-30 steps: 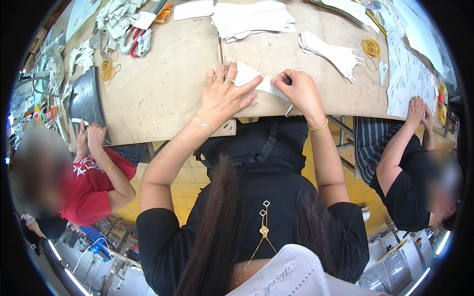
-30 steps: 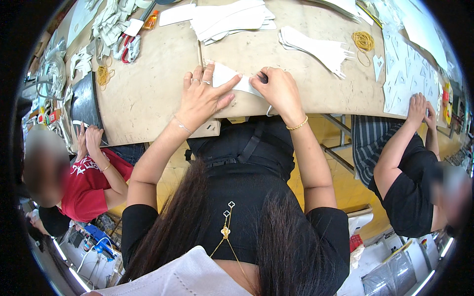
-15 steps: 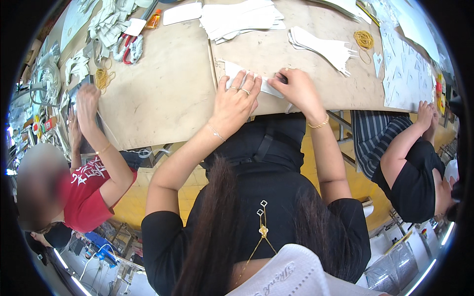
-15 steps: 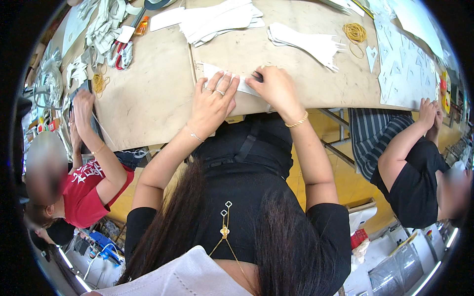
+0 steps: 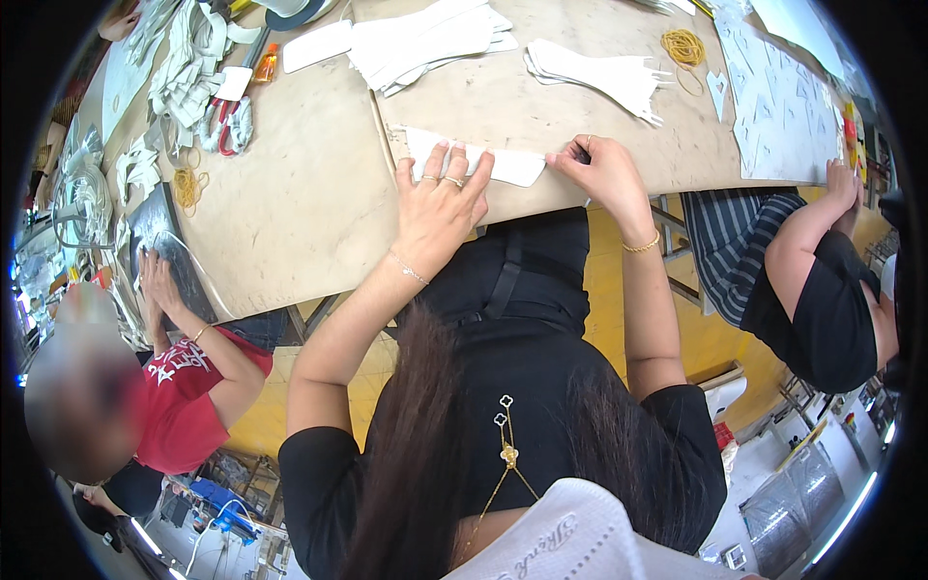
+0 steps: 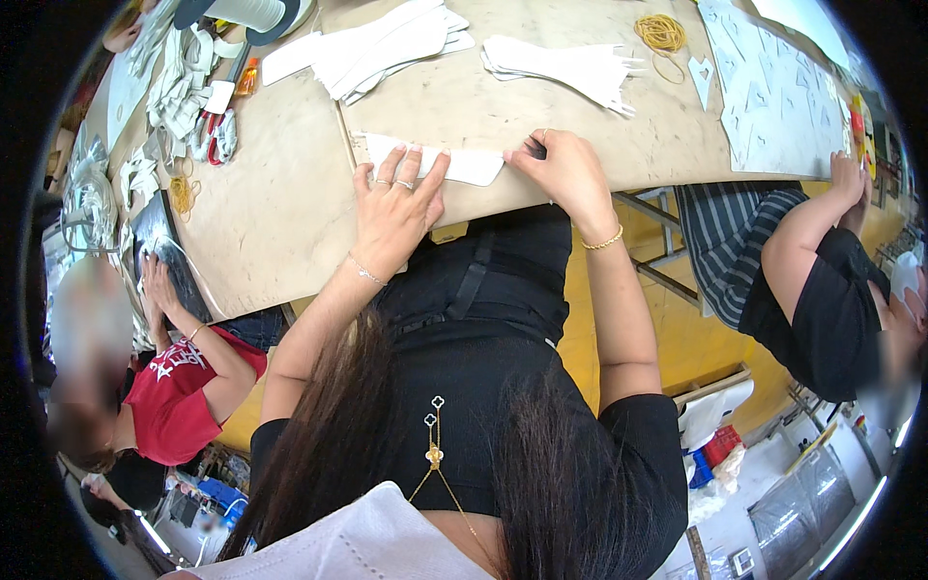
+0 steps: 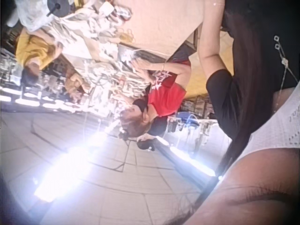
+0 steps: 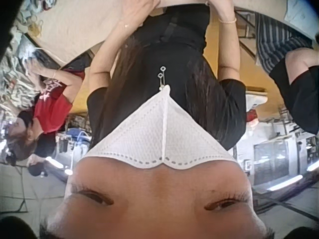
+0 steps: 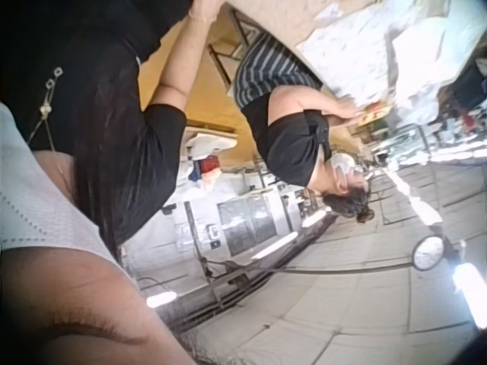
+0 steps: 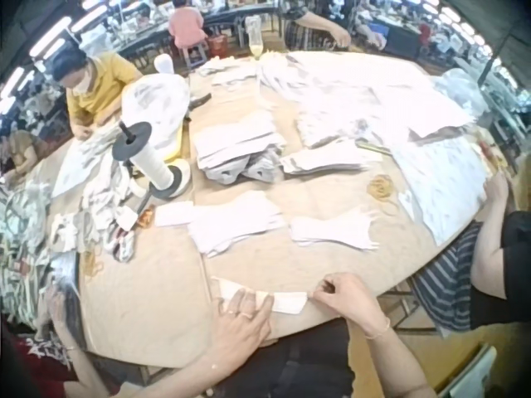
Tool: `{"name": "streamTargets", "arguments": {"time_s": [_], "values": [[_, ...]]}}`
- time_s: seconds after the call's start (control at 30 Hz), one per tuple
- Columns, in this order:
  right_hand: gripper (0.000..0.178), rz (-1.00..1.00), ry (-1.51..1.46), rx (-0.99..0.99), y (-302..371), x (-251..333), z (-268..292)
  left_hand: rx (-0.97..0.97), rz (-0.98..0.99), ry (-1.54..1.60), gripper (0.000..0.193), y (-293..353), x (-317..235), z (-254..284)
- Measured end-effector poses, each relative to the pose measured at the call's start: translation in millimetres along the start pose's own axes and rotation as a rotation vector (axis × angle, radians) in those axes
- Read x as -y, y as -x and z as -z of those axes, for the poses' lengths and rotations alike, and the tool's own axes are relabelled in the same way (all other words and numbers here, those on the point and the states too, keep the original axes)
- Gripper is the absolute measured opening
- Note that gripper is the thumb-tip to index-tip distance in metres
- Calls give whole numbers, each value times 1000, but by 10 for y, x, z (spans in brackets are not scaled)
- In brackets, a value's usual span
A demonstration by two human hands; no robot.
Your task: The person hand-sews white fabric pieces, likely mask components, using a needle and white thread. They repeatedly insert the needle, pull the thread through, and tie off the thread after each piece.
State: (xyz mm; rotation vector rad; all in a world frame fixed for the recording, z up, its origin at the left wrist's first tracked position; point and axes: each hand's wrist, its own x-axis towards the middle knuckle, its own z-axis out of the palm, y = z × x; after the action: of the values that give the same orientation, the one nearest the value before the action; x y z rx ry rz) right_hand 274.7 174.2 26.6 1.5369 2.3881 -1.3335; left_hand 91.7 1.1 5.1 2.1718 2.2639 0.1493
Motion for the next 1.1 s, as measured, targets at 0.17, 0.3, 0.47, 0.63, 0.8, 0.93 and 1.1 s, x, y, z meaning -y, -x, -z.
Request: {"name": "streamTargets", "arguments": {"time_s": [0.17, 0.3, 0.47, 0.63, 0.8, 0.93, 1.1], "values": [[37, -10, 73, 0, -4, 41, -10, -16, 16, -2, 56, -42, -58, 24], [31, 4, 157, -6, 17, 48, -48, -30, 22, 10, 50, -81, -94, 127], [19, 529, 421, -264, -27, -5, 6, 107, -55, 331, 35, -97, -183, 306], [15, 794, 571, -365, -283, -50, 131, -179, -370, 419, 28, -582, -8, 70], [15, 788, 522, -347, -331, -81, 136, -150, -484, 350, 28, -805, 61, -55], [9, 775, 441, -354, -248, -144, 155, -56, -467, 303, 32, -830, 47, -43], [19, 709, 368, -359, -79, -252, 171, -48, -465, 326, 35, -849, 80, -45]]}}
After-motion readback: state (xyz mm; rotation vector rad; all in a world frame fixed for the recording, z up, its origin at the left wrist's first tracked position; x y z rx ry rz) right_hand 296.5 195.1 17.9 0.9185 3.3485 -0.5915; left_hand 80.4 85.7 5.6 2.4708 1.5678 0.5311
